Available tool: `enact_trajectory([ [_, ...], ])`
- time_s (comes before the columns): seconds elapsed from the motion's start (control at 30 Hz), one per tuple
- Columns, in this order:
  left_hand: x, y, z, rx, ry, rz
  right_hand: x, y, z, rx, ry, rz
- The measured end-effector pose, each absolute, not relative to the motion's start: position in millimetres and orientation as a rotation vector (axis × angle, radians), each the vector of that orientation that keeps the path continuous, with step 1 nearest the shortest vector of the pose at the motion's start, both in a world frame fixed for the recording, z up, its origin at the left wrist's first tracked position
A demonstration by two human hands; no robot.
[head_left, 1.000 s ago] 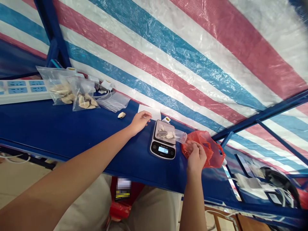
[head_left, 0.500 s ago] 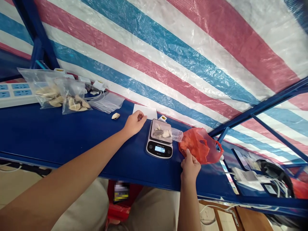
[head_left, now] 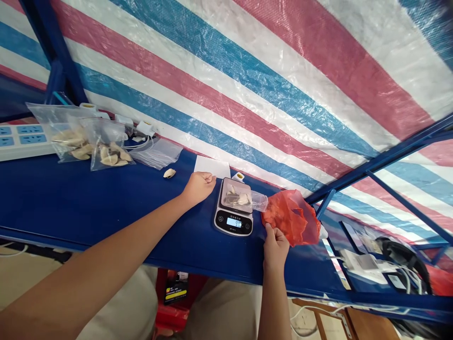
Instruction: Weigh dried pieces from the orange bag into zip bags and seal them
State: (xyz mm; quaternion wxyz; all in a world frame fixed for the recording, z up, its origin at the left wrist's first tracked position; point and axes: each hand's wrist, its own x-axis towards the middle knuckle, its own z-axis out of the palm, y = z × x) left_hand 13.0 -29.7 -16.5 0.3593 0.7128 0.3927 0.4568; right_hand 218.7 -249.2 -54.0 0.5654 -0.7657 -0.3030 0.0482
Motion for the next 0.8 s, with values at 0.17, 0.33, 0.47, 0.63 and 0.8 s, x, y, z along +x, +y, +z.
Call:
enact_trajectory([
  [0.17,-10.7,-14.9,-1.7,2.127,1.166,1.154,213.8,-247.4,-48.2,-1.82,-0.659,0.134],
  [0.33,-54.1,10.8,13.4,2.229,1.641,0.988,213.5,-246.9,-47.0,-1.844,-0.69,0.142],
  [0.47,-65.3,15.0,9.0,2.198,1.854,0.616,214.8,-246.3,-49.1,-1.846,-0.656,0.155],
  [0.63,-56.4,13.5,-2.2,2.251,1.766,0.474,215.8,-246.0,-51.3,-1.861,-0.66,0.173],
  [0.8,-46.1,15.0,-12.6,2.257,1.441,0.675,214.6,-247.3,-52.2,-1.866,-0.668,0.152],
])
